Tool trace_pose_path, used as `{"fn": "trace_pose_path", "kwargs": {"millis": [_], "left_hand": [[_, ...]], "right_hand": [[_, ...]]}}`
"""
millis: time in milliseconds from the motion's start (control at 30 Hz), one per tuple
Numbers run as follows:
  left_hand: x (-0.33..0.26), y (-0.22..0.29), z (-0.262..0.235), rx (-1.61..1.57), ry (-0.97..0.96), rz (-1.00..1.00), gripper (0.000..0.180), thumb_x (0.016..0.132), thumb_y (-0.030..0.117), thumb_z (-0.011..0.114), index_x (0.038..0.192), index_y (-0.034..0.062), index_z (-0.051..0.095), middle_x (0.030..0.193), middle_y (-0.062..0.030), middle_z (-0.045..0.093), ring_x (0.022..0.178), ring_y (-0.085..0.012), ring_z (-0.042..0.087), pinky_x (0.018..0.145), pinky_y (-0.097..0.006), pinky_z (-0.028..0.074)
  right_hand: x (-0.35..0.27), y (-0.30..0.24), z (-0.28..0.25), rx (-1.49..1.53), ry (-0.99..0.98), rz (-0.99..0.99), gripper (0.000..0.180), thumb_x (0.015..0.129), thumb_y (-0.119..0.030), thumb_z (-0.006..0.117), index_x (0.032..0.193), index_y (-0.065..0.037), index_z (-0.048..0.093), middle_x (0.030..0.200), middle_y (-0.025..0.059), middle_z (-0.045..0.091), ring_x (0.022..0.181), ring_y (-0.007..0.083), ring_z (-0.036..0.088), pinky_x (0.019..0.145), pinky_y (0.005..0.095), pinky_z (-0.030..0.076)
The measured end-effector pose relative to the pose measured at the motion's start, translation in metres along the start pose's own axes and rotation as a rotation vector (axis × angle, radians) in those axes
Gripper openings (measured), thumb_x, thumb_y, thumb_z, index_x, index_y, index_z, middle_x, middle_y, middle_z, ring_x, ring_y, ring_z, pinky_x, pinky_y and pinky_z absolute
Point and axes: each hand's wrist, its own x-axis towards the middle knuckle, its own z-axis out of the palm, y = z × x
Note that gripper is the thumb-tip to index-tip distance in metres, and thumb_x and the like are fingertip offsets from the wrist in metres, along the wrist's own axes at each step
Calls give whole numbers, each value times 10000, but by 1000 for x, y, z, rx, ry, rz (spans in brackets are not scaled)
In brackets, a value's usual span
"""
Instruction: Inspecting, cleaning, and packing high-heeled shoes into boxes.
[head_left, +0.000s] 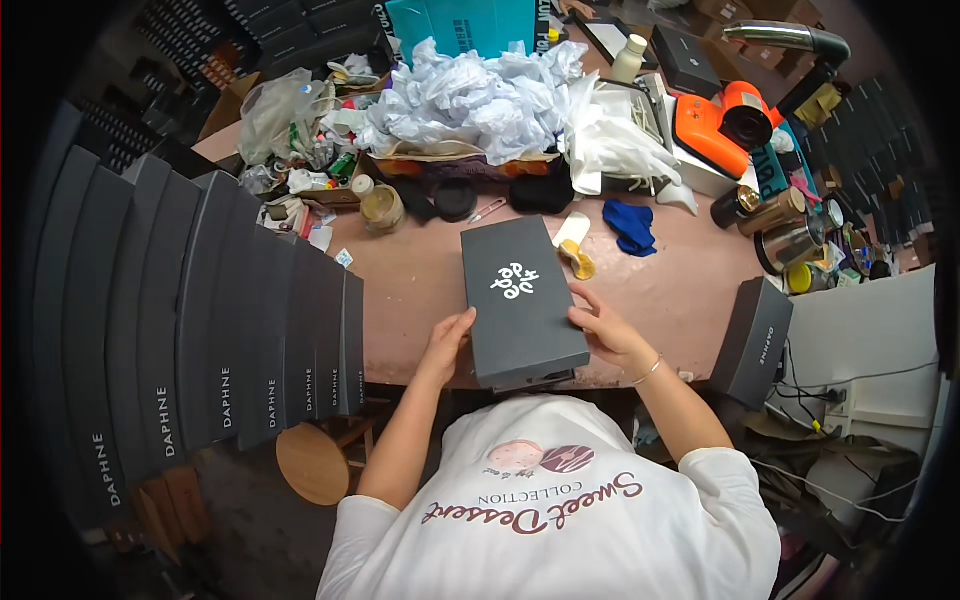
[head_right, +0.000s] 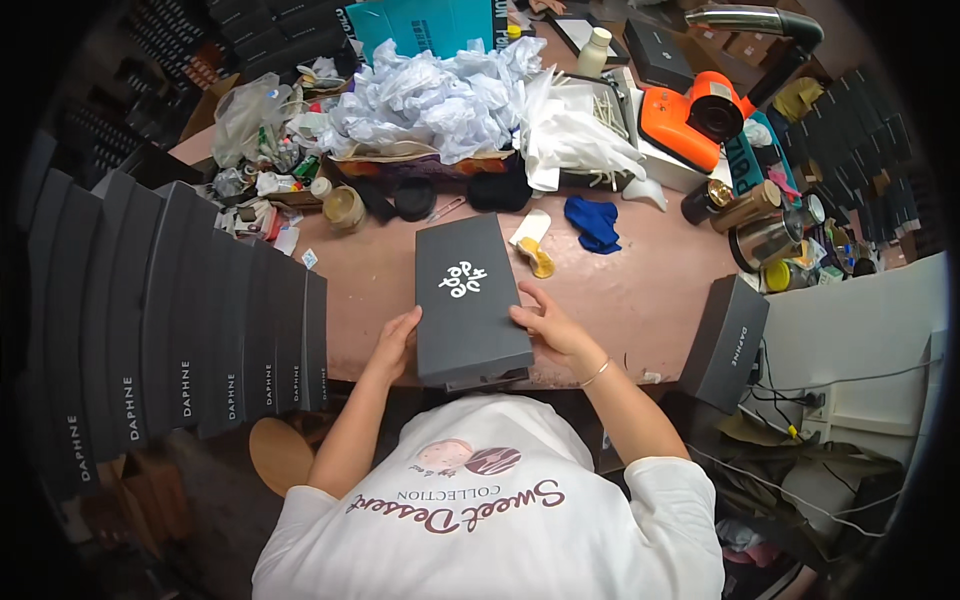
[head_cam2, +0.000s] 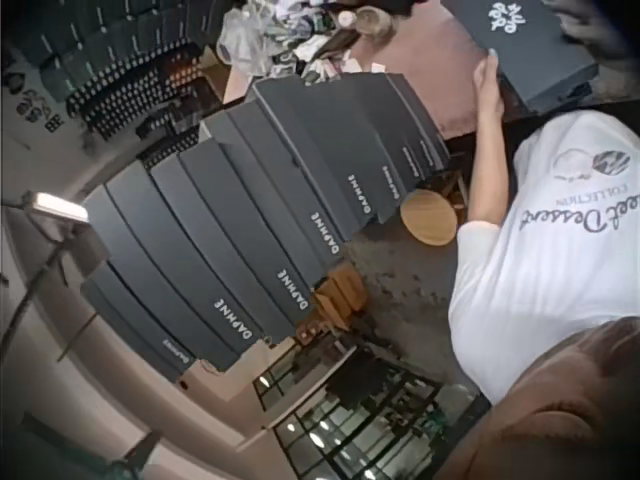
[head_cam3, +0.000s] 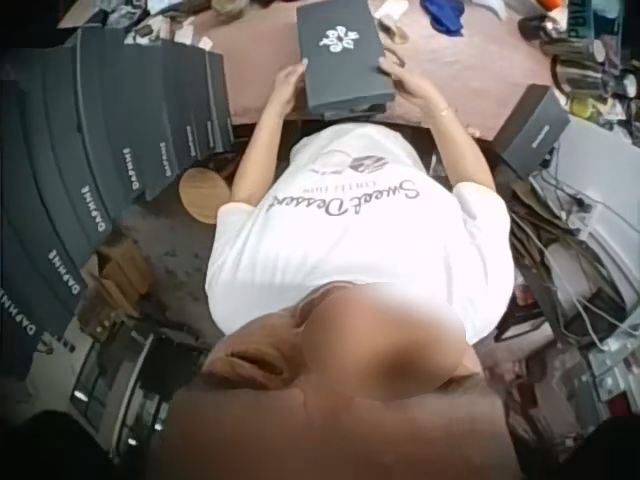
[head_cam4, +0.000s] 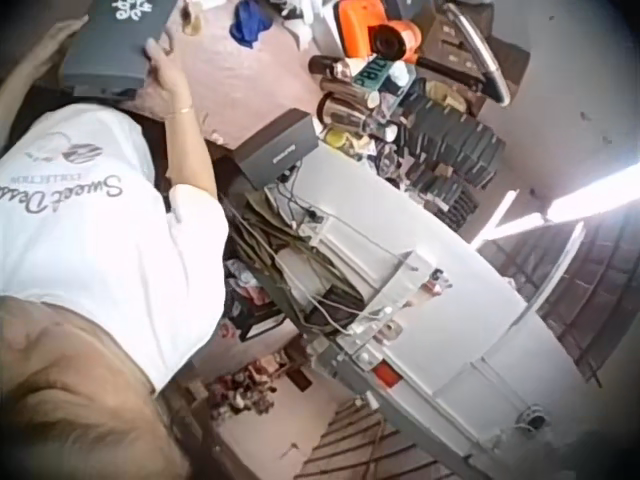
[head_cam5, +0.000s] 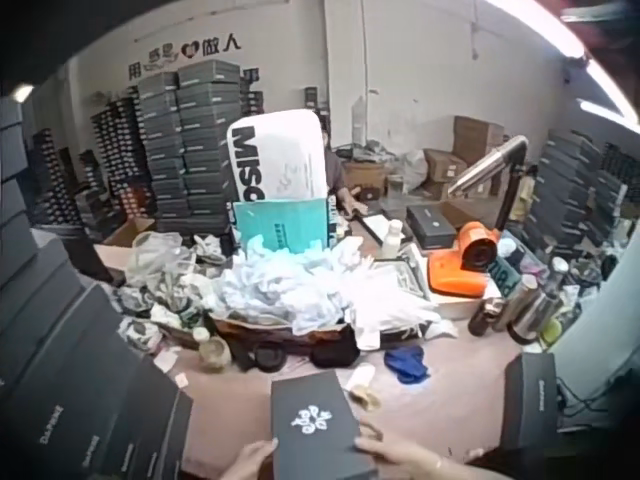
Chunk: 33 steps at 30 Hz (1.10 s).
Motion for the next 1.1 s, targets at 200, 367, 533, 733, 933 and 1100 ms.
{"fn": "trace_pose_path", "kwargs": {"millis": [200, 367, 533, 733, 933, 1100], "left_hand": [[-11, 44, -88, 86, 30, 173, 767, 876, 592, 469, 1441, 125, 245, 1379, -182, 388, 1255, -268, 413, 1028, -412, 293], [-28, 66, -102, 802, 13, 227, 976, 761, 448, 694, 1463, 71, 130, 1444, -221, 291, 1332, -319, 313, 1073, -394, 258], [-55, 69, -73, 962, 209, 195, 832, 717, 115, 615, 1427, 29, 191, 1344, -271, 413, 1204, -377, 467, 1010, -372, 367], [-61, 31, -79, 1304, 466, 526, 560, 805, 72, 601, 1320, -2, 396, 1117, -217, 565, 1004, -366, 568, 898, -399, 444], [5, -12, 9, 423, -61, 51, 288, 896, 126, 568, 1127, -43, 542, 1009, -90, 598, 929, -138, 584, 803, -260, 484], [-10, -13, 21, 75, 56, -82, 528, 918, 244, 566, 1327, -2, 339, 1220, -124, 494, 1053, -164, 533, 903, -270, 441]], "right_hand": [[-2, 52, 112, -713, -159, -207, 698, 862, -205, 637, 1413, -29, 247, 1122, 174, 568, 971, 229, 581, 805, 334, 473], [27, 60, 109, -1162, -425, -378, 474, 845, -247, 623, 1216, 18, 495, 1066, 220, 590, 933, 323, 596, 822, 363, 472], [40, 61, 66, -1602, 19, -66, 198, 823, -130, 547, 958, 14, 570, 955, 207, 578, 913, 331, 581, 736, 435, 494], [41, 99, 38, -1709, 269, -396, 123, 815, -105, 517, 891, -28, 575, 870, 158, 561, 823, 332, 571, 672, 434, 493], [51, 84, 49, -1733, 173, -155, 233, 741, -186, 652, 860, -10, 558, 776, 164, 618, 756, 311, 617, 669, 396, 498], [21, 33, 61, -1051, 45, -197, 261, 746, -201, 669, 874, 12, 589, 760, 201, 636, 685, 338, 626, 624, 405, 484]]}}
